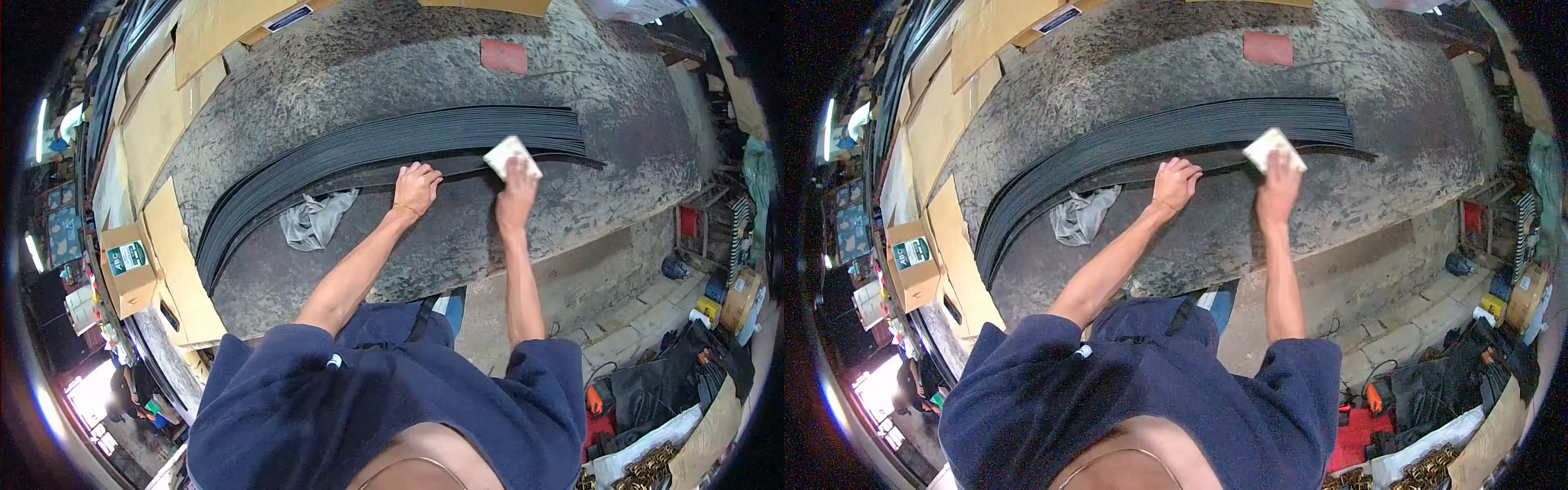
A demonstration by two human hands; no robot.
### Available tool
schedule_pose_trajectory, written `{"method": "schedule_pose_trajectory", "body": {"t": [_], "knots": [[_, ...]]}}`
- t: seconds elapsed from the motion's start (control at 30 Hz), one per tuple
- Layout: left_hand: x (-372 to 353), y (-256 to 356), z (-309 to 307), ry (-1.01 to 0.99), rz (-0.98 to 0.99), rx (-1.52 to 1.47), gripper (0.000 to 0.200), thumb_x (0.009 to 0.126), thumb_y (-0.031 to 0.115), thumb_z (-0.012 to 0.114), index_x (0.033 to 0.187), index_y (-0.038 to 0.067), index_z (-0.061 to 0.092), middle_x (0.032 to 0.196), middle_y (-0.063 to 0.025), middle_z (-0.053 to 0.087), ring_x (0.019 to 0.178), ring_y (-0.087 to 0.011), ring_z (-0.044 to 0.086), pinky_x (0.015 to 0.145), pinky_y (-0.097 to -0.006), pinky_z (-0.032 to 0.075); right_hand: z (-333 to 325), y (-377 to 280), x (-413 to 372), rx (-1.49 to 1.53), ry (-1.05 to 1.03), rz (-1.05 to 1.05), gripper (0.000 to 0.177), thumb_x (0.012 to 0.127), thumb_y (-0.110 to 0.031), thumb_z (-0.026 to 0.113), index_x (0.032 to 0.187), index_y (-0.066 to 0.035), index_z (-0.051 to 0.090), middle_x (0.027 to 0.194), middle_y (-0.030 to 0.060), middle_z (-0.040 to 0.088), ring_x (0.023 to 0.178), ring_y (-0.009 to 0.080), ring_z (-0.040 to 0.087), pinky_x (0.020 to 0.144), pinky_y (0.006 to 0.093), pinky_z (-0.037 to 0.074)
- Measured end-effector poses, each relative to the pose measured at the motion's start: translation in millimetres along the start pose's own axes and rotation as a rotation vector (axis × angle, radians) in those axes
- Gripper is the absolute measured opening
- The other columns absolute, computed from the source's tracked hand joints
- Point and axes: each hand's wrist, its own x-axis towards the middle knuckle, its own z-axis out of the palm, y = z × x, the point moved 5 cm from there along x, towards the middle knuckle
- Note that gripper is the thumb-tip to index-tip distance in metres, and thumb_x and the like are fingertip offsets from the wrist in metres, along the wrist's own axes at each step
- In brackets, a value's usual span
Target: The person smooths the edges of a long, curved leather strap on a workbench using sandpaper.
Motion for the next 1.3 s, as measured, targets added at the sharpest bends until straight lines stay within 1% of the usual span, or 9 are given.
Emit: {"method": "schedule_pose_trajectory", "body": {"t": [0.1, 0.23, 0.33, 0.43, 0.53, 0.8, 0.97, 1.17, 1.3], "knots": [[0, 1, -2, 0.012, -0.02, -0.007, 0.01, 0.084, 0.019, 0.072, 0.088, 0.01, 0.076, 0.084, -0.003, 0.067, 0.087, -0.0246, 0.062, 0.076, -0.0406, 0.045, 9, -7, 2, 0.123, 0.055, 0.114, 0.069, 0.074, 0.014, 0.051, 0.141, -0.005, 0.054, 0.145, 0.0227, 0.051, 0.141, 0.0444, 0.038, 0.114, 0.0558, 0.032], [0, 1, -1, 0.015, -0.001, 0.004, 0.011, 0.084, 0.019, 0.072, 0.087, 0.01, 0.075, 0.082, -0.0033, 0.066, 0.086, -0.025, 0.062, 0.075, -0.041, 0.045, 23, -51, -14, 0.088, -0.129, -0.433, 0.053, 0.084, 0.007, 0.052, 0.136, -0.004, 0.057, 0.139, 0.0203, 0.056, 0.137, 0.04, 0.045, 0.115, 0.0558, 0.033], [-1, 1, -1, 0.043, 0.007, -0.032, 0.011, 0.083, 0.018, 0.073, 0.087, 0.009, 0.075, 0.082, -0.0035, 0.066, 0.085, -0.0254, 0.061, 0.074, -0.0411, 0.044, -3, 13, 7, 0.025, -0.024, -0.059, 0.058, 0.081, 0.009, 0.053, 0.137, -0.002, 0.055, 0.141, 0.0183, 0.056, 0.141, 0.0365, 0.042, 0.116, 0.0545, 0.03], [0, 7, -6, 0.06, 0.017, -0.009, 0.01, 0.083, 0.017, 0.073, 0.088, 0.009, 0.075, 0.082, -0.0036, 0.065, 0.085, -0.0255, 0.061, 0.074, -0.041, 0.044, -3, 23, 15, -0.082, 0.052, 0.047, 0.057, 0.082, 0.007, 0.056, 0.138, -0.004, 0.057, 0.142, 0.017, 0.056, 0.138, 0.039, 0.045, 0.113, 0.0548, 0.034], [-2, 5, -3, 0.05, 0.024, -0.007, 0.009, 0.082, 0.017, 0.073, 0.088, 0.01, 0.074, 0.082, -0.0027, 0.064, 0.085, -0.0243, 0.06, 0.075, -0.0401, 0.043, 13, -31, -3, 0.012, -0.091, -0.438, 0.061, 0.077, 0.011, 0.054, 0.136, -0.004, 0.057, 0.138, 0.0193, 0.058, 0.136, 0.0371, 0.048, 0.112, 0.0533, 0.036], [-3, 7, -3, 0.077, 0.025, -0.037, 0.009, 0.082, 0.015, 0.074, 0.088, 0.009, 0.074, 0.082, -0.0033, 0.066, 0.084, -0.0251, 0.061, 0.074, -0.0394, 0.044, -22, 66, 26, -0.136, 0.072, 0.035, 0.062, 0.079, 0.009, 0.056, 0.139, -0.004, 0.055, 0.144, 0.0157, 0.055, 0.14, 0.0378, 0.044, 0.113, 0.0526, 0.034], [-3, 3, -1, 0.051, 0.028, -0.024, 0.009, 0.081, 0.016, 0.073, 0.088, 0.011, 0.073, 0.082, -0.0018, 0.063, 0.087, -0.0226, 0.061, 0.076, -0.039, 0.044, -13, 32, 18, -0.016, -0.106, -0.355, 0.052, 0.084, 0.008, 0.052, 0.134, -0.004, 0.059, 0.138, 0.0204, 0.058, 0.135, 0.0385, 0.048, 0.112, 0.0514, 0.036], [-5, 6, -1, 0.062, 0.011, -0.013, 0.009, 0.082, 0.015, 0.073, 0.089, 0.01, 0.073, 0.082, -0.0024, 0.064, 0.086, -0.0231, 0.061, 0.076, -0.0388, 0.043, -45, 141, 39, -0.166, 0.169, 0.17, 0.067, 0.076, 0.011, 0.05, 0.142, -0.003, 0.052, 0.143, 0.0211, 0.054, 0.139, 0.0396, 0.043, 0.113, 0.0517, 0.033], [-3, 4, -2, 0.057, 0.017, -0.013, 0.009, 0.081, 0.015, 0.074, 0.089, 0.01, 0.073, 0.083, -0.0028, 0.064, 0.085, -0.0234, 0.061, 0.076, -0.0389, 0.044, -32, 100, 35, -0.21, 0.022, -0.234, 0.059, 0.083, 0.008, 0.049, 0.14, -0.003, 0.054, 0.137, 0.021, 0.058, 0.13, 0.0393, 0.051, 0.106, 0.0511, 0.04]]}}
